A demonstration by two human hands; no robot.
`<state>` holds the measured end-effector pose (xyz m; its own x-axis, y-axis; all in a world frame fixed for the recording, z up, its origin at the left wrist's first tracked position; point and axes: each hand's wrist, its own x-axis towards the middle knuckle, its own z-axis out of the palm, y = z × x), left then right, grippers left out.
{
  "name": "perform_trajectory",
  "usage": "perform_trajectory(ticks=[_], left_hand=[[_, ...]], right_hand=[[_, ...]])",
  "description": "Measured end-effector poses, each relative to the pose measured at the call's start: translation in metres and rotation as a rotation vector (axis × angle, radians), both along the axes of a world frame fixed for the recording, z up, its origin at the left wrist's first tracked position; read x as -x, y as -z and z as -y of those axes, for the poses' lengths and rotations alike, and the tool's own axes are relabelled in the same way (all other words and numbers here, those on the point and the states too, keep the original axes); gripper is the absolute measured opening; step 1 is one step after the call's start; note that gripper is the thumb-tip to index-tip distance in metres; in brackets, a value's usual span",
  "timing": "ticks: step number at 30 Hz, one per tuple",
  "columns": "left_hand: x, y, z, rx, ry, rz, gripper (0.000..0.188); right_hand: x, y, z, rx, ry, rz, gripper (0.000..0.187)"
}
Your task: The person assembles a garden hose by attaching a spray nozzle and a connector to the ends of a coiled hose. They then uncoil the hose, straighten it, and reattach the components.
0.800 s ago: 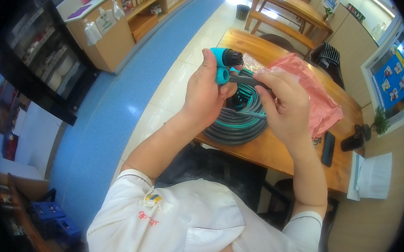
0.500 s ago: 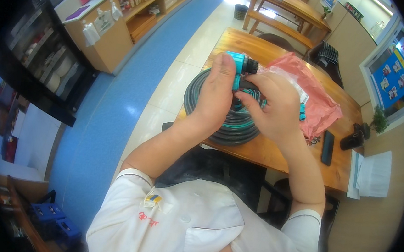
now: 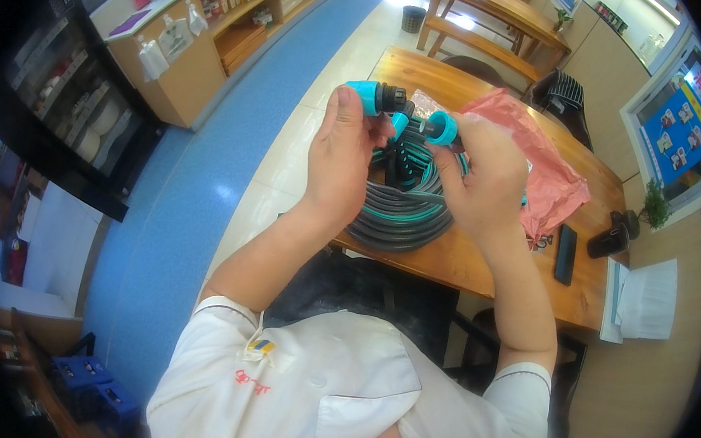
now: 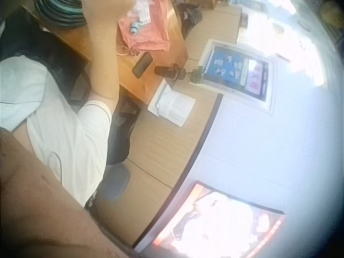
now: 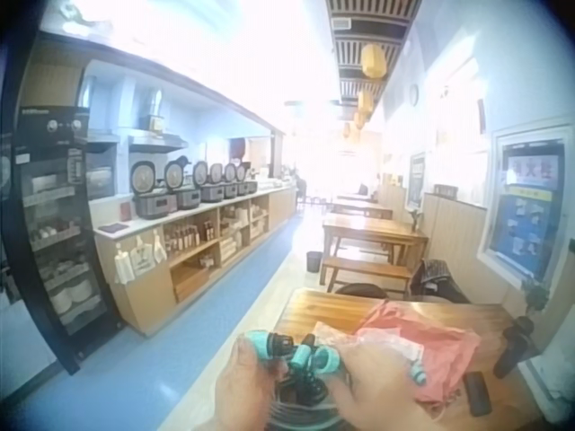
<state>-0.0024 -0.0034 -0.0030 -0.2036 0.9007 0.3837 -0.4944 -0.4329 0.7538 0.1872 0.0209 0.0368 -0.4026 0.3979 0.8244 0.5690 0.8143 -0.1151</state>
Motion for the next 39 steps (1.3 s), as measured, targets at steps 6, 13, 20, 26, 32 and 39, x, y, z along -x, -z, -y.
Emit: perform_trajectory(ticks=[6,13,20,26,32,39], left_hand=[[0.002,0.001,0.005,-0.038,-0.111,-0.246,0.050],[-0.001,-0.002,0.009,-0.117,-0.152,-0.375,0.053],[-0.002,0.002,0.006,-0.092,-0.130,-0.357,0.052],[-0.002,0.008,-0.001,-0.031,0.026,-0.142,0.045],[0.005,0.006,-0.002,-0.010,0.064,-0.130,0.040],[-0.002,0.007,0.002,-0.006,-0.044,-0.223,0.041]], right_hand=[[0.001,0.000,-0.003,0.008,0.000,0.034,0.037],[0.001,-0.001,-0.003,0.031,-0.010,0.038,0.037],[0.000,-0.002,0.000,0.024,0.034,0.049,0.034],[0.003,0.000,0.000,-0.006,0.037,0.039,0.035],[0.003,0.003,0.002,-0.088,0.111,0.167,0.041],[0.002,0.007,0.000,-0.087,0.123,0.219,0.041]])
